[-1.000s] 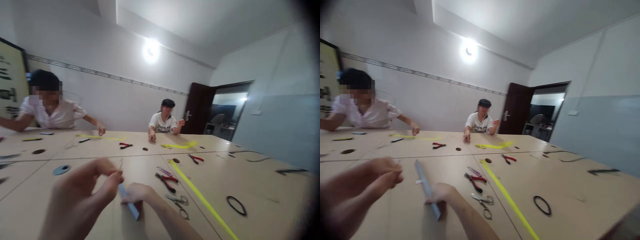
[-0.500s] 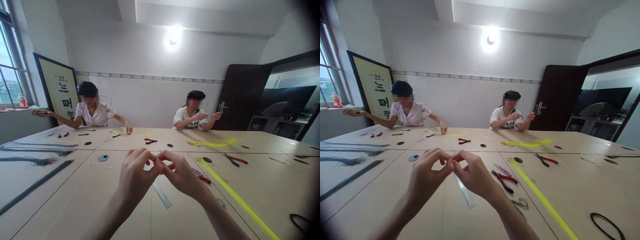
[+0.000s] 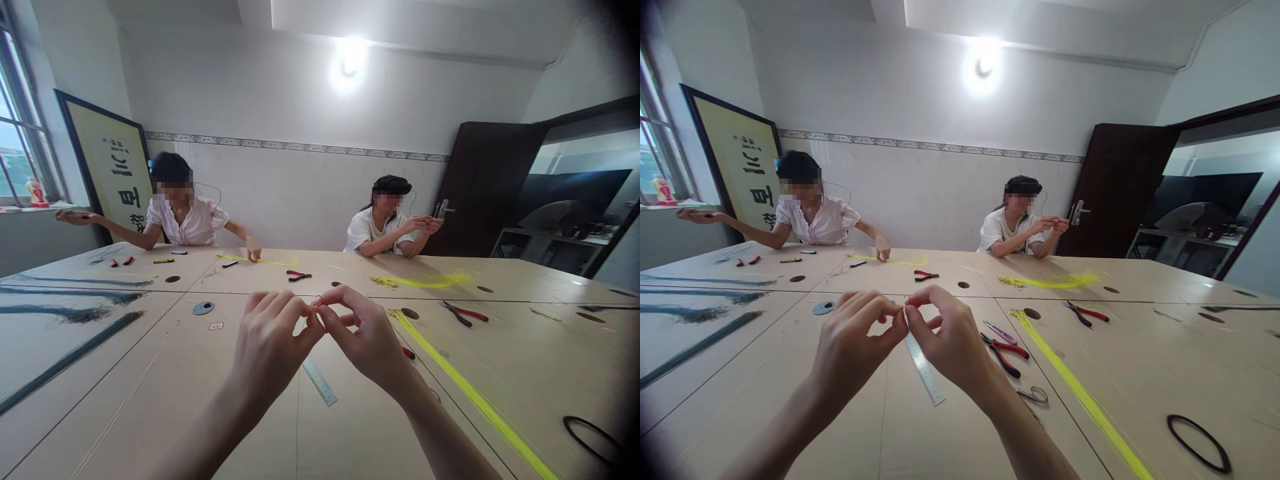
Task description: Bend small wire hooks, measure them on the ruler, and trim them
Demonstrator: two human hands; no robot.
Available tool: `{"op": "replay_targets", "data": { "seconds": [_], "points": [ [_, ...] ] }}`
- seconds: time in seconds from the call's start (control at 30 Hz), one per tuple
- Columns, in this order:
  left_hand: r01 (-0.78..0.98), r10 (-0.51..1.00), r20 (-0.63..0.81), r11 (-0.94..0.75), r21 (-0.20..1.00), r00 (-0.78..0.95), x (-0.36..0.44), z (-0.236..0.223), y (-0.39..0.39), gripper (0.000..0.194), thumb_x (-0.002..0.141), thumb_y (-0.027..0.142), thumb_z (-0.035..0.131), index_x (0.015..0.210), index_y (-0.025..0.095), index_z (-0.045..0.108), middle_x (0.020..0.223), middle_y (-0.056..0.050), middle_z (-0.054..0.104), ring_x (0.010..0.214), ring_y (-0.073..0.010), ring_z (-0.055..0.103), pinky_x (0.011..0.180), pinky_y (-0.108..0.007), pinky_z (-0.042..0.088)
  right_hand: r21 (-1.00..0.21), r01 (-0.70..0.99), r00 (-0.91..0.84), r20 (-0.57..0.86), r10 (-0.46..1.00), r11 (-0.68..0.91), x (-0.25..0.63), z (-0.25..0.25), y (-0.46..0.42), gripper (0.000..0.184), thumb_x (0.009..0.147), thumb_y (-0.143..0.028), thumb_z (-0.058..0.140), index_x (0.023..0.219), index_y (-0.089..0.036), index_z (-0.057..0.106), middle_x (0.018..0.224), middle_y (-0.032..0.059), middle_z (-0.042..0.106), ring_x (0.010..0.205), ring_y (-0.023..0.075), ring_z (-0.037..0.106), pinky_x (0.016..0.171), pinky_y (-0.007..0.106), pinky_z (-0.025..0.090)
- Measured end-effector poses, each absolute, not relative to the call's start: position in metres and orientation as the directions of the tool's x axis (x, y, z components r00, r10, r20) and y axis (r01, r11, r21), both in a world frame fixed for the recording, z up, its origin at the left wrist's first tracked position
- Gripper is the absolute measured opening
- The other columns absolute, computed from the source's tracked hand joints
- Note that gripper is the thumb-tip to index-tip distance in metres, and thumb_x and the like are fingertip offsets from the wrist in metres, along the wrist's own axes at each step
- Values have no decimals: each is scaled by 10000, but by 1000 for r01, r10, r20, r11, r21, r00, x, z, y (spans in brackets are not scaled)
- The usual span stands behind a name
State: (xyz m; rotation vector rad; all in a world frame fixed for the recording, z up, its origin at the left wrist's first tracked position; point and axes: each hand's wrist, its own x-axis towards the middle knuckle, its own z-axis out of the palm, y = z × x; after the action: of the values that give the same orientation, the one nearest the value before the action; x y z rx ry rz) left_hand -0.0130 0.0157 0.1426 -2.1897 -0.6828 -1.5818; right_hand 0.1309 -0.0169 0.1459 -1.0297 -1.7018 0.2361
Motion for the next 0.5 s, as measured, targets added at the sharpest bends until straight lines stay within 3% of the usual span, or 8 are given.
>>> {"op": "replay_targets", "data": {
  "seconds": [0.5],
  "points": [
    [616,205,936,-788,-16,287,-14,140,14,238,828,165,547,590,172,542,537,34,553,530,-118,515,622,-263,421,-562,538,-72,711,699,628,130,144,-18,81,890,-243,532,885,-189,593,815,9,649,727,136,638,575,231,570]
  ]
}}
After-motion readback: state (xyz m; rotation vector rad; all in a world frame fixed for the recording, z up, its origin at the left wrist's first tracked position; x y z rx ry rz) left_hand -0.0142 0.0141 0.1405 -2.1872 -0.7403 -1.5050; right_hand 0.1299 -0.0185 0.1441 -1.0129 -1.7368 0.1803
